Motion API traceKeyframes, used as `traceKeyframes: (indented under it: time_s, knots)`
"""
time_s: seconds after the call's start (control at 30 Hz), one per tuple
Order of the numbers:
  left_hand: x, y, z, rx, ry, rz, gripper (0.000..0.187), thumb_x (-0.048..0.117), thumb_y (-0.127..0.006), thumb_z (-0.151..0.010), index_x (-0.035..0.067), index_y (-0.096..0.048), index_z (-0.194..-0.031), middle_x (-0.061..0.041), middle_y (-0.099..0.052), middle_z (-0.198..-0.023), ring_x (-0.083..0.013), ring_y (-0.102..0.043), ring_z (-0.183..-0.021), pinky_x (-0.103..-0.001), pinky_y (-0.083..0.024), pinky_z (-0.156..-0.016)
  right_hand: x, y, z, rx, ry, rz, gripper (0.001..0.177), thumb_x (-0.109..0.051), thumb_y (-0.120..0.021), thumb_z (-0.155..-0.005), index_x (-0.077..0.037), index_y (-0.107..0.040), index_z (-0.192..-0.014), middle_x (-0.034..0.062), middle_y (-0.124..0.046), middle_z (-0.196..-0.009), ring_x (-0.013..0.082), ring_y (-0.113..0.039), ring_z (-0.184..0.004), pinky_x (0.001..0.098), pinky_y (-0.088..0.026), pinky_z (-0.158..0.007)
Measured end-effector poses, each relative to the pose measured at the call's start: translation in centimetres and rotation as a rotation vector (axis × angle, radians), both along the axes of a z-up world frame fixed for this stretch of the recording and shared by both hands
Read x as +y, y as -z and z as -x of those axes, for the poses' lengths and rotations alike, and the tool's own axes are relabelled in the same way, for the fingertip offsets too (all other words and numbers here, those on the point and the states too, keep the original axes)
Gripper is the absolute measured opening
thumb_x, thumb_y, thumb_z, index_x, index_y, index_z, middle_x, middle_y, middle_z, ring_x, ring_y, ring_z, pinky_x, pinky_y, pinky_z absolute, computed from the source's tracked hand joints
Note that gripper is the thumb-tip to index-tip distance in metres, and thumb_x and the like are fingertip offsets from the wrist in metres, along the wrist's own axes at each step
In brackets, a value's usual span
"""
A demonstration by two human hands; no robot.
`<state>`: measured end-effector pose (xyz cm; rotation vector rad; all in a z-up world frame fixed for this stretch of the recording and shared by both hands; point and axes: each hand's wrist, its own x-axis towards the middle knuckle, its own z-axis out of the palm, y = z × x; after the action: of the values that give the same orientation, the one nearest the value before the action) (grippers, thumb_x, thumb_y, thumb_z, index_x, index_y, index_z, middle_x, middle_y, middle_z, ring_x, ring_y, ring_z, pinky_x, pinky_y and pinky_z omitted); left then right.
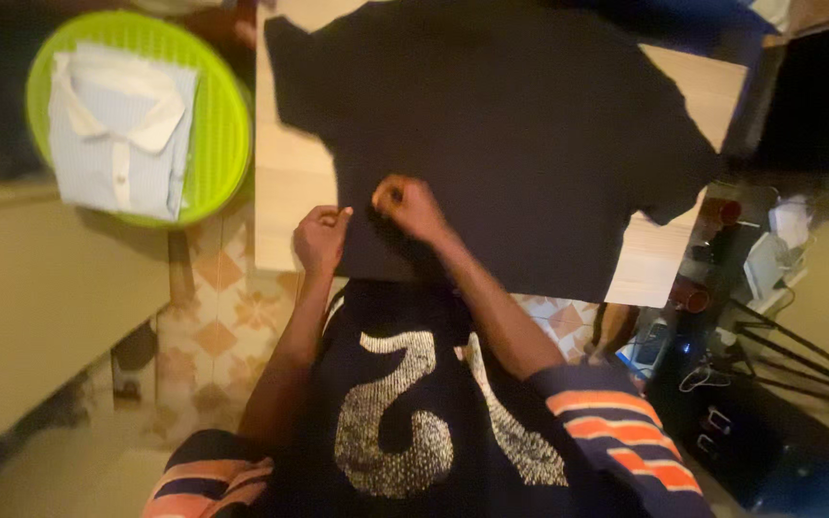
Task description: The person folds a light blue and white striped short-sleeved shirt and a black short-sleeved shirt on a wooden table. They smooth, fold, and stack each shirt, then place them into a green laundry basket.
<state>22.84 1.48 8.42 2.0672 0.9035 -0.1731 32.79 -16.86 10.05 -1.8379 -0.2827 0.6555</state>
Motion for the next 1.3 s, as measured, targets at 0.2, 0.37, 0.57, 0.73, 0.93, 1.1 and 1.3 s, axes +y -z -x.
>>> traceKeyframes:
  time_s: [0.2,0.37,0.57,0.73,0.93,1.1,1.3]
  knots:
    - [0.3,1.2,4.2,-0.358,-0.023,0.017,0.034,0.033,-0.072,-0.098,0.002,-0.064,-0.088,-0.010,-0.060,-0.080,-0.0215,-0.057,-0.069,-0.036,-0.047,-0.066,6.3,-4.6,-8.0,-0.370,-0.048,0.245,0.016,-0.020,-0.073,-0.092,-0.006,-0.073,-0.099,0.0154,-0.074,-0.093,0.0297,-0.073,-0.085,0.0409,-0.055,-0.071]
    - [0.0,3.6,5.8,-0.322,-0.149,0.234,0.033,0.034,-0.065,-0.105,0.002,-0.060,-0.097,-0.008,-0.058,-0.083,-0.0174,-0.053,-0.075,-0.034,-0.047,-0.072,12.4,-6.6,-11.0,-0.561,-0.116,0.241,0.012,-0.012,-0.072,-0.086,-0.006,-0.072,-0.097,0.0157,-0.074,-0.097,0.0359,-0.072,-0.091,0.0464,-0.056,-0.079]
    - [0.8,4.6,7.4,-0.374,-0.078,0.455,0.038,0.038,-0.074,-0.095,0.001,-0.066,-0.101,-0.008,-0.069,-0.091,-0.0166,-0.062,-0.084,-0.034,-0.051,-0.080,17.7,-4.1,-11.7,-0.671,-0.248,0.452,0.048,-0.027,-0.086,-0.068,0.002,-0.067,-0.102,0.0233,-0.066,-0.103,0.0429,-0.064,-0.096,0.0538,-0.052,-0.077]
    - [1.5,2.9,8.3,-0.224,0.033,0.235,0.052,0.040,-0.086,-0.081,-0.004,-0.066,-0.101,-0.015,-0.066,-0.084,-0.0244,-0.063,-0.076,-0.038,-0.052,-0.073,17.4,0.1,-10.8,-0.767,-0.236,0.422,0.026,-0.012,-0.078,-0.081,-0.004,-0.071,-0.105,0.0240,-0.065,-0.116,0.0397,-0.064,-0.104,0.0475,-0.054,-0.086]
    - [1.9,1.2,7.8,-0.179,0.095,0.192,0.046,0.036,-0.086,-0.083,-0.002,-0.064,-0.096,-0.017,-0.065,-0.082,-0.0291,-0.063,-0.075,-0.041,-0.051,-0.072,7.9,1.9,-14.9,0.016,0.322,-0.130,0.038,-0.009,-0.083,-0.081,-0.004,-0.070,-0.117,0.0055,-0.070,-0.108,0.0210,-0.065,-0.099,0.0341,-0.053,-0.090]
    - [2.1,-0.3,7.9,-0.128,0.224,0.270,0.040,0.031,-0.085,-0.081,0.002,-0.062,-0.095,-0.015,-0.067,-0.083,-0.0290,-0.065,-0.076,-0.040,-0.053,-0.072,-5.9,3.6,-11.5,0.345,0.957,-0.760,0.047,-0.015,-0.075,-0.072,-0.012,-0.062,-0.117,0.0036,-0.066,-0.103,0.0198,-0.061,-0.099,0.0349,-0.045,-0.091]
    - [1.1,-1.0,8.1,-0.181,0.365,0.152,0.041,0.032,-0.087,-0.077,0.006,-0.067,-0.102,-0.016,-0.071,-0.091,-0.0337,-0.071,-0.085,-0.044,-0.055,-0.074,-9.0,3.6,-10.6,0.221,1.076,-0.192,0.021,-0.035,-0.075,-0.091,-0.015,-0.067,-0.094,-0.0010,-0.056,-0.084,0.0155,-0.046,-0.074,0.0308,-0.037,-0.064]
